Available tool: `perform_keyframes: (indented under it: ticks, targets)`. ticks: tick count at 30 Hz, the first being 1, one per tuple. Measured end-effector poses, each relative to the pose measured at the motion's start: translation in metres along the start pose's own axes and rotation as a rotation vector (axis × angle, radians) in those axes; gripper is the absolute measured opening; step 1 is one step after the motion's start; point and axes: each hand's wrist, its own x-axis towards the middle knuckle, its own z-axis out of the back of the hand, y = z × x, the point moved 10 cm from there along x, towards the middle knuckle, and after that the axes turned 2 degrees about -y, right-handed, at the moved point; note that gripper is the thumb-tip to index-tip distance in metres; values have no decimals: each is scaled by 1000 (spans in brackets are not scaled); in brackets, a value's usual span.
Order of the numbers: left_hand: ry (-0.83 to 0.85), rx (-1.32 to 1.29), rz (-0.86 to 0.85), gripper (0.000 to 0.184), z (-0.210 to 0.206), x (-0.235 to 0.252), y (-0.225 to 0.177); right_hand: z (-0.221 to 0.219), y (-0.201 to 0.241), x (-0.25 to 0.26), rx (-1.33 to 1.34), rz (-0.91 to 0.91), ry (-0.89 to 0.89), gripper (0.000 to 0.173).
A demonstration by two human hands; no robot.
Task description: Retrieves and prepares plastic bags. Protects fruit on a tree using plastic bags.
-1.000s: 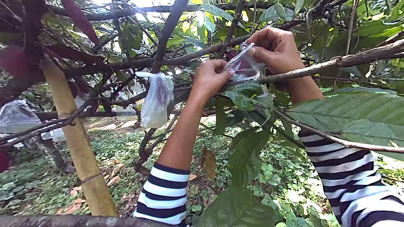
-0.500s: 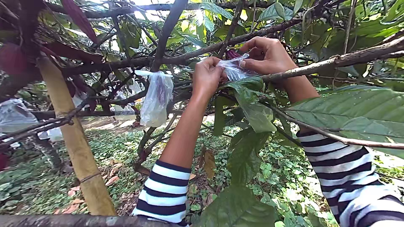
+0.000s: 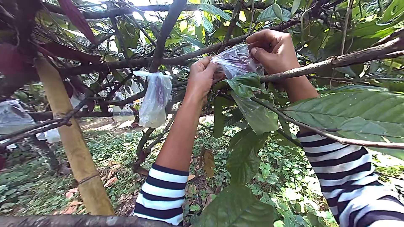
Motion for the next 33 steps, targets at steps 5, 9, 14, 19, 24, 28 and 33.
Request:
perform_keyframes:
  ticks: [5, 9, 14, 19, 24, 28, 33]
  targets:
    - [94, 78, 21, 23, -11, -2, -6, 2, -11, 0, -308, 15, 14, 32]
    - [175, 80, 75, 25, -21, -3, -9, -6, -17, -3, -421, -79, 104, 32]
    - [135, -30, 145, 19, -21, -1, -2, -19, -29, 4, -562, -88, 272, 18]
    - [87, -77, 130, 16, -16, 2, 2, -19, -44, 10, -331, -227, 232, 14]
    - [73, -62, 85, 12, -15, 3, 1, -14, -43, 7, 26, -333, 53, 8]
    - [43, 59, -1, 11, -11, 3, -4, -13, -46, 6, 261, -418, 31, 6]
    - [18, 200, -90, 15, -6, 7, -5, -14, -43, 1, 428, -430, 143, 12]
